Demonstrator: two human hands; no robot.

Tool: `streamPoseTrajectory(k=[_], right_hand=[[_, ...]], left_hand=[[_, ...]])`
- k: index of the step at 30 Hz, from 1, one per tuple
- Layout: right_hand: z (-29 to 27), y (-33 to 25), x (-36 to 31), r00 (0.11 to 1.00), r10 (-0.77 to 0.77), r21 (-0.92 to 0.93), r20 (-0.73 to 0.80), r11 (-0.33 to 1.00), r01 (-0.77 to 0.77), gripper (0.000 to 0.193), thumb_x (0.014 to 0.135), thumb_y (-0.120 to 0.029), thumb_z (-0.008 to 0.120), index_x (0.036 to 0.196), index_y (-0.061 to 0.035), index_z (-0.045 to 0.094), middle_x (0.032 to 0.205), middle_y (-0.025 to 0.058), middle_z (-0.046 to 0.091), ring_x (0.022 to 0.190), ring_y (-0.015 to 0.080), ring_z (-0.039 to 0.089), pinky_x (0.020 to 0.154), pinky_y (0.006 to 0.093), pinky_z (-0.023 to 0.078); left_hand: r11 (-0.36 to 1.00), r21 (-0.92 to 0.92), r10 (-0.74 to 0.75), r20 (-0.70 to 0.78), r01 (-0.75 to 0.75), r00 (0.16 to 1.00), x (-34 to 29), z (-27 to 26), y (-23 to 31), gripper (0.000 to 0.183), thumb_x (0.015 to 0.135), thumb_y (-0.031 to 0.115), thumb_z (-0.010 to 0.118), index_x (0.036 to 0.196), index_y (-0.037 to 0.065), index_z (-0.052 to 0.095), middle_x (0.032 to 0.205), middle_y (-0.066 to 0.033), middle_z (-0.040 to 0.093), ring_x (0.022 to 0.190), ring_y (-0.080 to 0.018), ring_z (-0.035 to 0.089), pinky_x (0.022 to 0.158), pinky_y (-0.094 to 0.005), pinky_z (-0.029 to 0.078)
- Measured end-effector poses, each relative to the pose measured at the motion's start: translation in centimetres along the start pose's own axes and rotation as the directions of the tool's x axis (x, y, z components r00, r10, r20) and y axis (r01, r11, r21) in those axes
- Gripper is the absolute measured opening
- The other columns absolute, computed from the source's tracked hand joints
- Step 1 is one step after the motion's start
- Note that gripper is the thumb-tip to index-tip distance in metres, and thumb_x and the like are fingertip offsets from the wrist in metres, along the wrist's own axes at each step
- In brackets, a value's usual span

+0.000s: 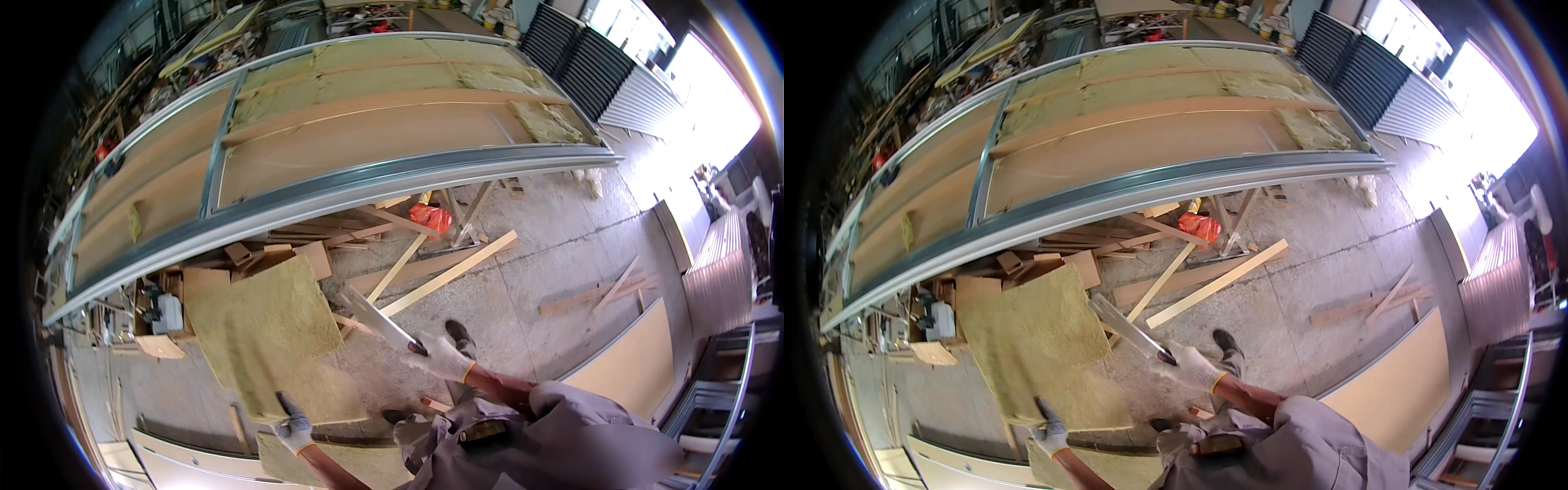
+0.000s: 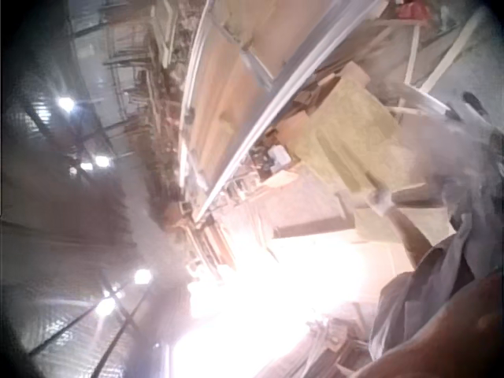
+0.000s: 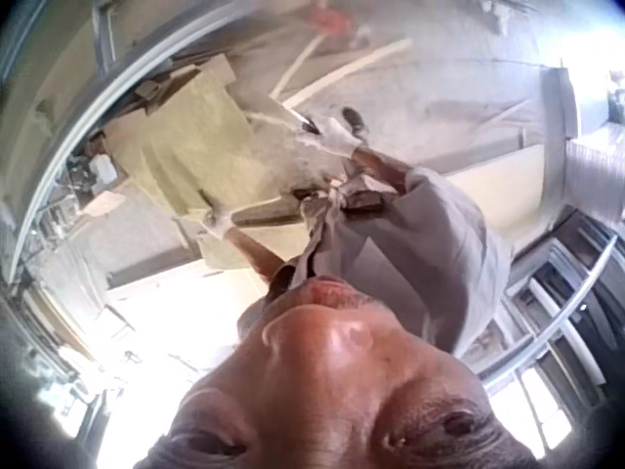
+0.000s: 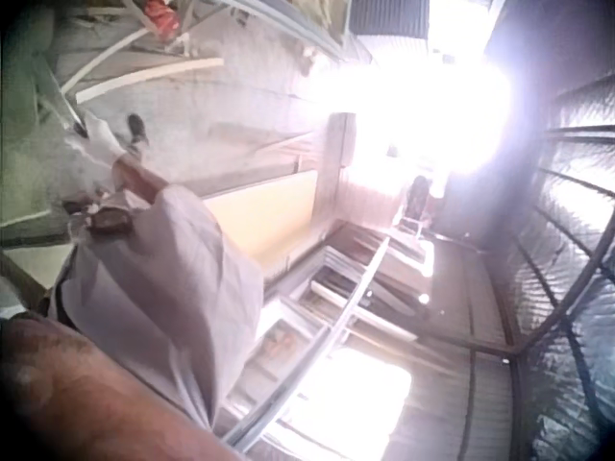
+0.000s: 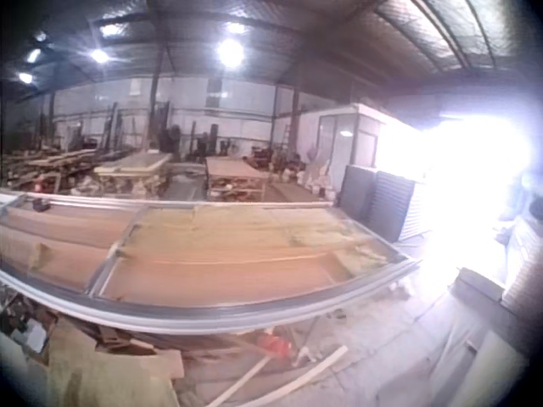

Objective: The person cuts and places yellow insulation panels into a metal-framed ceiling structure. They use a utility knife to trim the panels and fit them between metal beams, then press them into place.

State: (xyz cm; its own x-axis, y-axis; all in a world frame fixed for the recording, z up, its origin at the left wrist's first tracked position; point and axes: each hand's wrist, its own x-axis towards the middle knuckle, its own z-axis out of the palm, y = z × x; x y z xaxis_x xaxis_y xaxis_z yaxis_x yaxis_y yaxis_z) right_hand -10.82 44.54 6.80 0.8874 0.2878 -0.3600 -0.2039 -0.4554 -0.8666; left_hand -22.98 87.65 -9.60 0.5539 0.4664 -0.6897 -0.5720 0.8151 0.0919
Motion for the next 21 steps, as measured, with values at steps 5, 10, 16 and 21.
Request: streamPoseTrajectory(k=[5, 10, 16, 21], right_hand=[[-11.7, 5.4, 1.6, 0.994, -0.018, -0.079, -0.111, 0.997, 0.009, 0.036, 0.093, -0.032, 0.075, 0.112, -0.0039, 0.063, 0.080, 0.0155, 0.067, 0.073, 0.0208, 0.067, 0.070, 0.0375, 0.053], [-25.2, 11.0, 2.0, 0.983, 0.029, 0.023, -0.179, 0.999, -0.025, 0.030, 0.092, -0.027, 0.075, 0.105, -0.0021, 0.064, 0.074, 0.0111, 0.063, 0.068, 0.0179, 0.060, 0.066, 0.0363, 0.051], [-41.9, 13.3, 0.2, 0.943, 0.090, 0.074, -0.321, 0.995, -0.069, 0.027, 0.093, -0.024, 0.074, 0.103, -0.0017, 0.061, 0.067, 0.0034, 0.055, 0.056, 0.0126, 0.055, 0.053, 0.0342, 0.047], [-48.7, 14.3, -0.8, 0.849, 0.229, 0.310, -0.477, 0.947, -0.082, 0.022, 0.095, -0.020, 0.072, 0.103, -0.0038, 0.060, 0.070, 0.0012, 0.060, 0.053, 0.0086, 0.056, 0.045, 0.0290, 0.047]], left_hand=[[0.927, 0.231, 0.229, 0.276, -0.296, 0.933, -6.4, 11.6, -5.2, 0.055, 0.095, 0.006, 0.068, 0.146, -0.007, 0.050, 0.144, -0.0205, 0.060, 0.128, -0.0344, 0.061, 0.111, -0.0462, 0.053], [0.850, 0.193, 0.355, 0.477, -0.490, 0.804, -17.1, 23.4, -22.2, 0.049, 0.096, 0.012, 0.069, 0.139, -0.008, 0.055, 0.138, -0.0220, 0.064, 0.123, -0.0314, 0.064, 0.104, -0.0409, 0.057], [0.920, 0.220, 0.149, 0.570, -0.325, 0.808, -23.1, 32.4, -50.4, 0.046, 0.098, 0.019, 0.070, 0.136, -0.005, 0.059, 0.136, -0.0182, 0.064, 0.125, -0.0269, 0.062, 0.103, -0.0366, 0.056], [0.448, 0.522, 0.149, 0.757, -0.726, 0.637, -23.7, 29.2, -69.8, 0.045, 0.099, 0.021, 0.069, 0.138, 0.000, 0.059, 0.140, -0.0138, 0.061, 0.127, -0.0255, 0.059, 0.107, -0.0409, 0.054]])
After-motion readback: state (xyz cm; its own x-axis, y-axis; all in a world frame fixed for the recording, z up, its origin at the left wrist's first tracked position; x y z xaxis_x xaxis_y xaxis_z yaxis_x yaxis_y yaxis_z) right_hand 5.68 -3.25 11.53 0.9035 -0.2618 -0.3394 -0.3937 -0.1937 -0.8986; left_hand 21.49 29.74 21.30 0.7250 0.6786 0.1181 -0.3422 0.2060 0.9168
